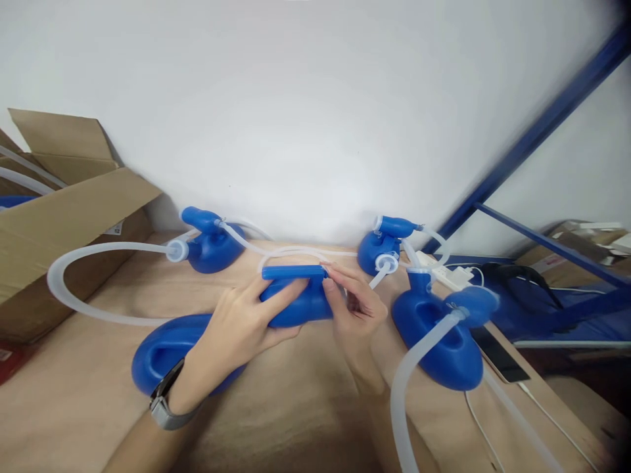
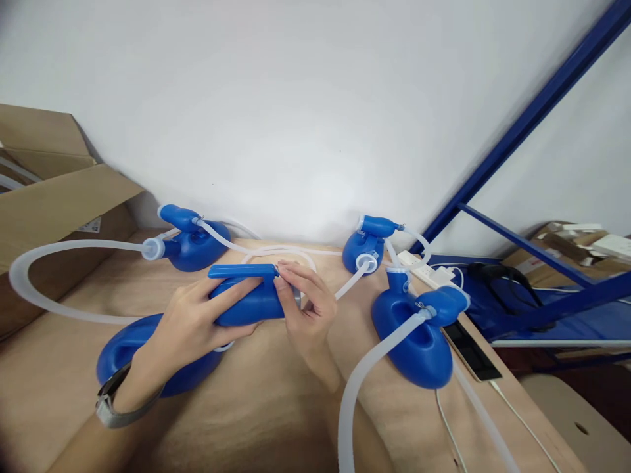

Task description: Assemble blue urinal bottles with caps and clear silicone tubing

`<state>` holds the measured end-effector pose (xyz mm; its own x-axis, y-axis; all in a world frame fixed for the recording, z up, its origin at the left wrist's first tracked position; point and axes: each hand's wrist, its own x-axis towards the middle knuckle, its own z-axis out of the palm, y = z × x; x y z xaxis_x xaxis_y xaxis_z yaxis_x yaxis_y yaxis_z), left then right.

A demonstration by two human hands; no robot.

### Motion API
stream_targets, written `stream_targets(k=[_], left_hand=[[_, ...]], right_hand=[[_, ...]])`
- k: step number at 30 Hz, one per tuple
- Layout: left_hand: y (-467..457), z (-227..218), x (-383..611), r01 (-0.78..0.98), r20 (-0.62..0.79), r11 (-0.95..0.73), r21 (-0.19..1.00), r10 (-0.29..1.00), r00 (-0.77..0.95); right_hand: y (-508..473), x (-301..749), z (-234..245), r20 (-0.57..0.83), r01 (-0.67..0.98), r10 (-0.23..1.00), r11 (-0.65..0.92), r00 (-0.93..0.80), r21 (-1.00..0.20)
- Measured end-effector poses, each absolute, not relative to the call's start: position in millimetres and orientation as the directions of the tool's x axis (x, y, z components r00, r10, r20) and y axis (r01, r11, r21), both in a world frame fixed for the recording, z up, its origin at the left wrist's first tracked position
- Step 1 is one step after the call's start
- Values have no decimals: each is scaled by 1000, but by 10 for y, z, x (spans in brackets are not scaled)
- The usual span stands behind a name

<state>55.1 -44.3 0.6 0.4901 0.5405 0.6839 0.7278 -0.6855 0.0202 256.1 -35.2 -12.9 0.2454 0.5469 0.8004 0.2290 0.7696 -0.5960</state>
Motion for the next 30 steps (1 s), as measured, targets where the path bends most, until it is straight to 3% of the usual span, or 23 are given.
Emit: stream_targets(k=[7,12,18,24,30], left_hand=[[-493,47,547,760,682,-648,-55,532,503],[-409,18,535,786,682,-612,-90,537,497],[-350,27,556,762,688,-646,-48,531,494],[-360,57,575,748,402,-663,30,693,598],[-362,75,656,773,273,-601,201,792,546]], right_hand=[[-356,2540,-163,887,402,454,799,85,-447],[-311,2493,-207,846,394,533,776,7,-492],[-315,2676,-73,791,348,611,748,-28,-565],[-172,2965,-28,508,206,859,508,-55,-836],[-24,3072,-90,277,69,951,288,-134,-955]])
